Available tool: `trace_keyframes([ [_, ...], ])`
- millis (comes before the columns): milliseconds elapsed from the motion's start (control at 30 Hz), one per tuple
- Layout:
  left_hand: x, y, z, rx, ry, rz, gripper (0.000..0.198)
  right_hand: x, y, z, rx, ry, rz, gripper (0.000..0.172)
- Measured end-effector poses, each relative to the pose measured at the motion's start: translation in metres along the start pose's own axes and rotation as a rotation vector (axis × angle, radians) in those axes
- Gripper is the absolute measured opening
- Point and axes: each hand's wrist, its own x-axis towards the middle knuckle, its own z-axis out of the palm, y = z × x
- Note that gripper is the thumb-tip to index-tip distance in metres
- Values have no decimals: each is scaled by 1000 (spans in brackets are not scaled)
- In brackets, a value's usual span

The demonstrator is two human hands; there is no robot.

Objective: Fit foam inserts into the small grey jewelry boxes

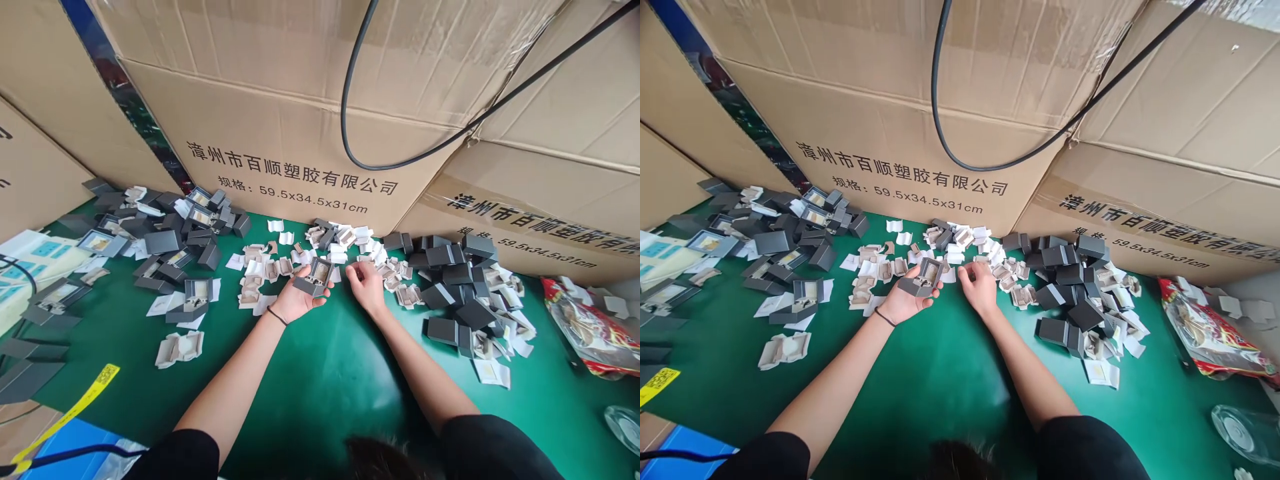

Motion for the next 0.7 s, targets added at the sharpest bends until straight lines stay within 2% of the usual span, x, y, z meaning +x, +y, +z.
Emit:
trace_keyframes([
  [133, 4, -8, 5, 17, -2, 62, 45, -4, -3, 7, -263, -59, -107, 23],
  [267, 6, -12, 8, 19, 0, 79, 39, -7, -4, 13, -341, -90, -140, 15],
  [400, 9, -12, 4, -13, 53, 133, 36, -9, 7, 6, -103, 51, 38, 14],
  [533, 11, -11, 2, -10, 58, 164, 37, -15, 15, -7, 173, 206, 206, 20],
  [700, 8, -14, 9, 113, 56, 135, 36, -23, 9, -10, 297, 281, 224, 22],
])
